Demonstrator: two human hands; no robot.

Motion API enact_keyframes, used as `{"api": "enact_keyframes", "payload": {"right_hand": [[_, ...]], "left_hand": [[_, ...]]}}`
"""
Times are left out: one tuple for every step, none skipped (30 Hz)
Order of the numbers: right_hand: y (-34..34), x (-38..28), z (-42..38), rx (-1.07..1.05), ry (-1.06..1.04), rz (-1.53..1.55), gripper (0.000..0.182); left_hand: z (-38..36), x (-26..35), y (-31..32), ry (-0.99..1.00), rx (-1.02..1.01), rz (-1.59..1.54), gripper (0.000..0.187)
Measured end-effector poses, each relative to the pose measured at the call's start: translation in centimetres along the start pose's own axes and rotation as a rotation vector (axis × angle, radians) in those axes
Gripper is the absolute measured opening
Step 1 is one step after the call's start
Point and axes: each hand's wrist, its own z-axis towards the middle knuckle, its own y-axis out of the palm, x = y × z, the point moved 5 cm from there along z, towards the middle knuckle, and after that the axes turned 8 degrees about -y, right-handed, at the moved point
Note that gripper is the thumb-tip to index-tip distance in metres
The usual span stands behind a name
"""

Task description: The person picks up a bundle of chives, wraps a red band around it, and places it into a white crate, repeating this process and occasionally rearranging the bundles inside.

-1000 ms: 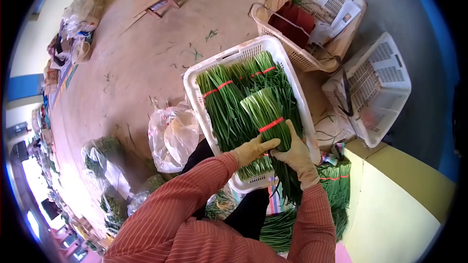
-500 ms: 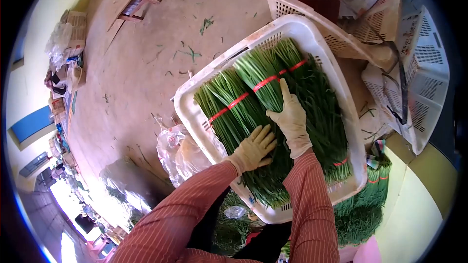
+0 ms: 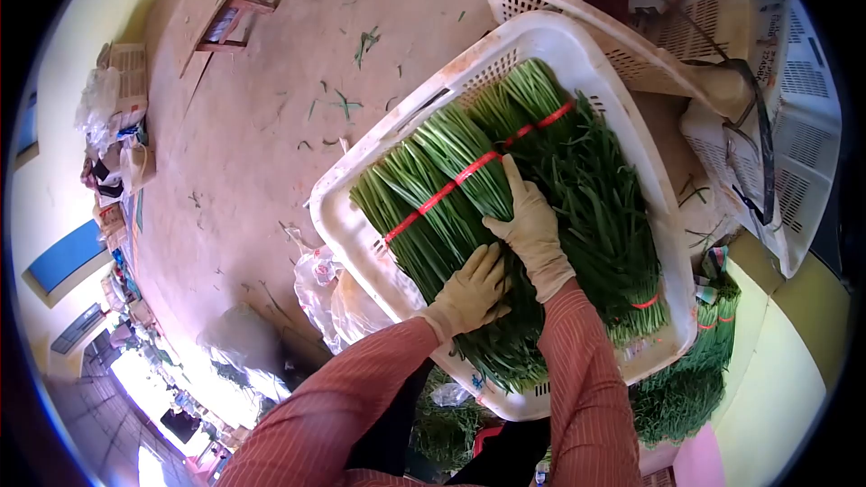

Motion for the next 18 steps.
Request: {"api": "enact_keyframes", "payload": {"right_hand": [[0.2, -0.1, 0.0, -0.026, 0.007, -0.002, 0.112], [0.2, -0.3, 0.0, -0.039, 0.039, -0.029, 0.113], [0.2, -0.3, 0.0, -0.038, 0.037, -0.026, 0.113], [0.2, -0.1, 0.1, -0.036, 0.034, -0.029, 0.112], [0.2, -0.1, 0.1, -0.036, 0.033, -0.031, 0.112], [0.2, -0.1, 0.0, -0.036, 0.036, -0.028, 0.112], [0.0, -0.4, 0.0, -0.025, 0.040, -0.019, 0.112], [-0.1, -0.6, -0.1, -0.017, 0.043, -0.013, 0.111], [-0.1, -0.6, -0.2, -0.023, 0.040, -0.013, 0.111], [-0.2, -0.4, -0.2, -0.014, 0.047, 0.066, 0.111], [-0.4, -0.3, -0.2, -0.002, 0.054, 0.144, 0.110], [-0.8, -0.5, -0.4, 0.022, 0.048, 0.179, 0.108], [-1.2, -0.8, -0.7, 0.019, 0.043, 0.178, 0.108], [-1.9, -1.4, -0.9, 0.054, 0.005, 0.212, 0.107], [-2.5, -1.8, -1.2, 0.089, -0.033, 0.247, 0.107], [-2.8, -1.8, -1.3, 0.106, -0.049, 0.238, 0.107], [-2.8, -1.9, -1.4, 0.105, -0.054, 0.238, 0.107], [-3.0, -2.1, -1.5, 0.123, -0.099, 0.246, 0.107]], "left_hand": [[-0.2, 0.1, -0.8, -0.010, -0.040, -0.018, 0.055], [-0.4, 0.1, -1.7, -0.022, -0.083, -0.033, 0.054], [-0.8, 0.2, -2.9, -0.023, -0.085, -0.030, 0.054], [-1.2, 0.3, -4.6, -0.052, -0.011, -0.124, 0.046], [-1.6, 0.1, -6.1, -0.080, 0.062, -0.219, 0.038], [-2.0, -0.3, -6.9, -0.080, 0.058, -0.219, 0.038], [-2.4, -1.0, -8.1, -0.072, 0.115, -0.360, 0.032], [-2.4, -1.5, -9.0, -0.068, 0.176, -0.503, 0.027], [-2.1, -1.6, -9.3, -0.074, 0.178, -0.504, 0.027], [-1.9, -2.9, -9.6, -0.306, 0.239, -0.556, 0.025], [-1.8, -4.4, -9.8, -0.536, 0.301, -0.605, 0.024], [-1.4, -6.4, -9.4, -0.753, 0.322, -0.790, 0.028], [-0.9, -8.5, -8.8, -0.968, 0.340, -0.974, 0.032], [-0.1, -10.2, -9.0, -1.004, 0.436, -1.027, 0.033], [0.5, -11.8, -9.3, -1.038, 0.534, -1.079, 0.033], [1.2, -13.0, -9.8, -1.039, 0.543, -1.077, 0.033], [1.9, -14.0, -9.7, -1.058, 0.517, -1.233, 0.033], [2.5, -14.7, -9.5, -1.073, 0.485, -1.390, 0.032]]}}
